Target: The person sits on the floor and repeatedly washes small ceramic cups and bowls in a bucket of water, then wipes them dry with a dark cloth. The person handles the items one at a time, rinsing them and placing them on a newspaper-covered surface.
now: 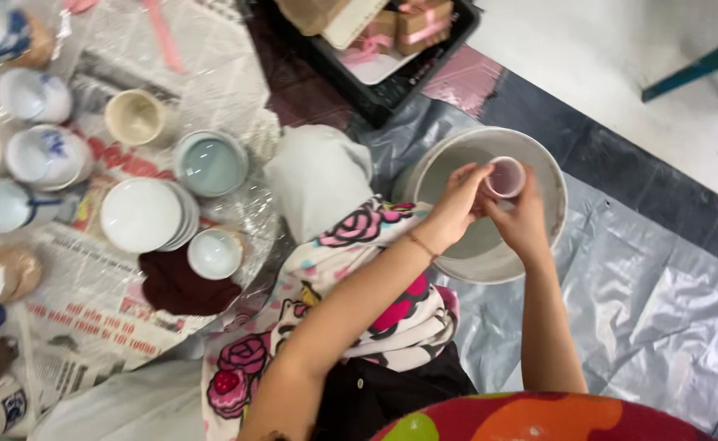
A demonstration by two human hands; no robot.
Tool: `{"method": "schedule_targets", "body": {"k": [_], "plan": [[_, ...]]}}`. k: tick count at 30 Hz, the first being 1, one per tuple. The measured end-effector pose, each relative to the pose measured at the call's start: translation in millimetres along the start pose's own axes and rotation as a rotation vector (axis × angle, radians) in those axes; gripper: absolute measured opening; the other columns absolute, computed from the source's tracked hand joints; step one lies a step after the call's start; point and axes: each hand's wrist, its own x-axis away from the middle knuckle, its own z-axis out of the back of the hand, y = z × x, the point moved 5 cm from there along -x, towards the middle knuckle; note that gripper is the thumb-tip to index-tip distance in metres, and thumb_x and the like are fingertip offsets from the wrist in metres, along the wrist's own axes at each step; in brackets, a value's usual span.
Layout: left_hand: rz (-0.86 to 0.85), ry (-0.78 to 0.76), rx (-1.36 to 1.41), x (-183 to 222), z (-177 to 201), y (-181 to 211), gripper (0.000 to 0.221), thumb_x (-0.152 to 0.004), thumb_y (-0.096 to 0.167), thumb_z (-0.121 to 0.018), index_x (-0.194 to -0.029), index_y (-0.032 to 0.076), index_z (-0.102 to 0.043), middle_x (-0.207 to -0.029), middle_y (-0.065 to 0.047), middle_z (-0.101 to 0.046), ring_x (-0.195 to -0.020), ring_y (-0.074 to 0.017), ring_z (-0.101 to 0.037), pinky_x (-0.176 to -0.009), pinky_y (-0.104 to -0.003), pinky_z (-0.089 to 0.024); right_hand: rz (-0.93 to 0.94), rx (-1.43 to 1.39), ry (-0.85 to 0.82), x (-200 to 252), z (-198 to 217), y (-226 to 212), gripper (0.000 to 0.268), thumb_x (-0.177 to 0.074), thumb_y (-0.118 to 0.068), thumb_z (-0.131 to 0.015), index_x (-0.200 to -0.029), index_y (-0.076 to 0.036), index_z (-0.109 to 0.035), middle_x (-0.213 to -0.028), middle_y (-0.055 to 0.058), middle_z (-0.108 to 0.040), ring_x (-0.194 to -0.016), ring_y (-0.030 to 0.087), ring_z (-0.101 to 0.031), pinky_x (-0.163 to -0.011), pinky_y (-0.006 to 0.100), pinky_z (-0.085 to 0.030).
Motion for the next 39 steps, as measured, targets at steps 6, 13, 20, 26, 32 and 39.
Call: {"method": "schedule_targets", "body": {"k": [6, 13, 20, 26, 32, 39], "plan": [[0.076, 0.316, -0.378, -110, 64, -96, 0.047, -0.099, 0.045, -0.046, -0.126, 0.01, -0.06, -0.107, -0.012, -0.068, -0.085, -0.0273, -0.07, -0.058, -0.041, -0.06, -0.249, 0.369, -0.24, -28, -42, 141, 0.074, -0.073, -0.027, -0.085, -0.133, -0.002, -0.049, -0.111, 0.027, -0.071, -0.106, 0.044, -0.07, -0.088, 0.05, -0.055], [-0.178, 0.609, -0.611, -127, 100, -71, 0.063, -0.107, 0.045, -0.034, -0.117, -0.008, -0.066, -0.119, -0.031, -0.069, -0.116, -0.0469, -0.062, -0.1, -0.049, -0.047, -0.309, 0.671, -0.468, -45, -100, 229, 0.074, -0.072, -0.032, -0.086, -0.132, -0.011, -0.048, -0.114, 0.019, -0.072, -0.104, 0.042, -0.072, -0.085, 0.054, -0.057], [-0.257, 0.85, -0.751, -128, 137, -66, 0.059, -0.102, 0.04, -0.041, -0.137, -0.006, -0.054, -0.141, -0.033, -0.054, -0.131, -0.0509, -0.05, -0.112, -0.05, -0.038, -0.3, 0.676, -0.452, -55, -121, 246, 0.083, -0.071, -0.026, -0.086, -0.139, -0.008, -0.044, -0.124, 0.024, -0.065, -0.108, 0.045, -0.067, -0.087, 0.052, -0.057], [0.09, 0.809, -0.76, -153, 169, -98, 0.072, -0.096, 0.051, -0.059, -0.138, -0.007, -0.05, -0.141, -0.035, -0.051, -0.128, -0.0507, -0.051, -0.109, -0.052, -0.04, -0.426, 0.145, -0.504, -57, -105, 230, 0.079, -0.081, -0.037, -0.077, -0.136, 0.005, -0.039, -0.117, 0.03, -0.068, -0.108, 0.043, -0.07, -0.088, 0.047, -0.058], [0.144, 0.314, -0.226, -147, 145, -107, 0.057, -0.093, 0.06, -0.058, -0.107, 0.006, -0.069, -0.097, -0.013, -0.067, -0.075, -0.026, -0.066, -0.054, -0.043, -0.058, -0.184, 0.105, -0.361, -47, -105, 218, 0.045, -0.104, -0.038, -0.059, -0.126, 0.0, -0.05, -0.113, 0.026, -0.069, -0.102, 0.036, -0.071, -0.088, 0.041, -0.056], [0.006, 0.65, -0.292, -133, 152, -87, 0.055, -0.098, 0.058, -0.052, -0.097, 0.006, -0.07, -0.082, -0.011, -0.07, -0.058, -0.0213, -0.067, -0.039, -0.033, -0.041, -0.414, -0.132, -0.491, -51, -122, 198, 0.039, -0.103, -0.039, -0.058, -0.107, -0.001, -0.067, -0.102, 0.018, -0.073, -0.097, 0.032, -0.071, -0.089, 0.039, -0.053]]}}
